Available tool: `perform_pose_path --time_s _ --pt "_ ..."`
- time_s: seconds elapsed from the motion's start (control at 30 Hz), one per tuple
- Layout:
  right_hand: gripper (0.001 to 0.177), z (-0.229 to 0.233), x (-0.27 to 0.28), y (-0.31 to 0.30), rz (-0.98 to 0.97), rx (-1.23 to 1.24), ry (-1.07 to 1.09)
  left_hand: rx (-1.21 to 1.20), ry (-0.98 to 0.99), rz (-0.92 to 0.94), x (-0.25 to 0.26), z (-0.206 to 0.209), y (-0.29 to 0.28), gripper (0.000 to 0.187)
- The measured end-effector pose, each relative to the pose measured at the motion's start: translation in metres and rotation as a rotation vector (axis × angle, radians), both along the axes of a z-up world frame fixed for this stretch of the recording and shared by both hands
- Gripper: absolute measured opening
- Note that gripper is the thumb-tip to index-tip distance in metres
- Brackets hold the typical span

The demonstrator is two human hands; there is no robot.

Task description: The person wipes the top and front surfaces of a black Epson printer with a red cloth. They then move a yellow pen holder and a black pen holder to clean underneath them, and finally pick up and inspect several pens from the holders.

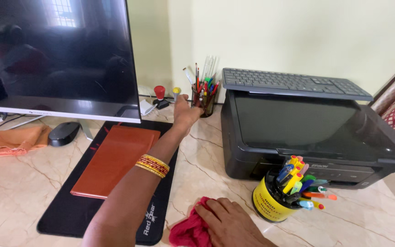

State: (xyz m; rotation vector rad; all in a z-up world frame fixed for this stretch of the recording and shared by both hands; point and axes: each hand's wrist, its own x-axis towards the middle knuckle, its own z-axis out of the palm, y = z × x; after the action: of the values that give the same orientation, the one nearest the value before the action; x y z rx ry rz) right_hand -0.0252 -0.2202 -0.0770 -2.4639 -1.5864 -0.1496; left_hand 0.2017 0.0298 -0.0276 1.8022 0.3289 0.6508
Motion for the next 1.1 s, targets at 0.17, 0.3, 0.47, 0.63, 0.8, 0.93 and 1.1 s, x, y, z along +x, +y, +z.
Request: perform_pose_path --time_s 0.17,0.3,0.47,0.63,0.8,0.93,1.1 --pt "0.057 -0.023 0.015 0.014 0.063 0.077 -0.121 0.107 0.141 0.01 0.032 0.004 -0.002 0.114" --pt "0.052 -0.042 0.027 0.019 0.045 0.123 -0.107 0.106 0.136 0.034 0.046 0.004 -0.008 0.125" --pt "0.045 -0.054 0.042 0.023 0.09 0.208 -0.091 0.057 0.131 0.072 0.046 0.008 -0.016 0.11" --pt "0.048 -0.045 0.038 0.024 0.085 0.18 -0.097 0.113 0.113 0.098 0.042 0.006 -0.016 0.1" --pt "0.048 -0.001 0.027 0.022 0.149 0.22 0.004 0.199 0.219 0.061 0.014 0.01 -0.015 0.102" --pt "0.046 0.029 0.016 0.017 0.15 0.23 0.117 0.24 0.233 0.012 -0.034 0.011 -0.015 0.103" --pt "0.04 0.03 0.012 0.018 0.155 0.265 0.063 0.294 0.231 -0.023 -0.105 0.008 -0.018 0.101"
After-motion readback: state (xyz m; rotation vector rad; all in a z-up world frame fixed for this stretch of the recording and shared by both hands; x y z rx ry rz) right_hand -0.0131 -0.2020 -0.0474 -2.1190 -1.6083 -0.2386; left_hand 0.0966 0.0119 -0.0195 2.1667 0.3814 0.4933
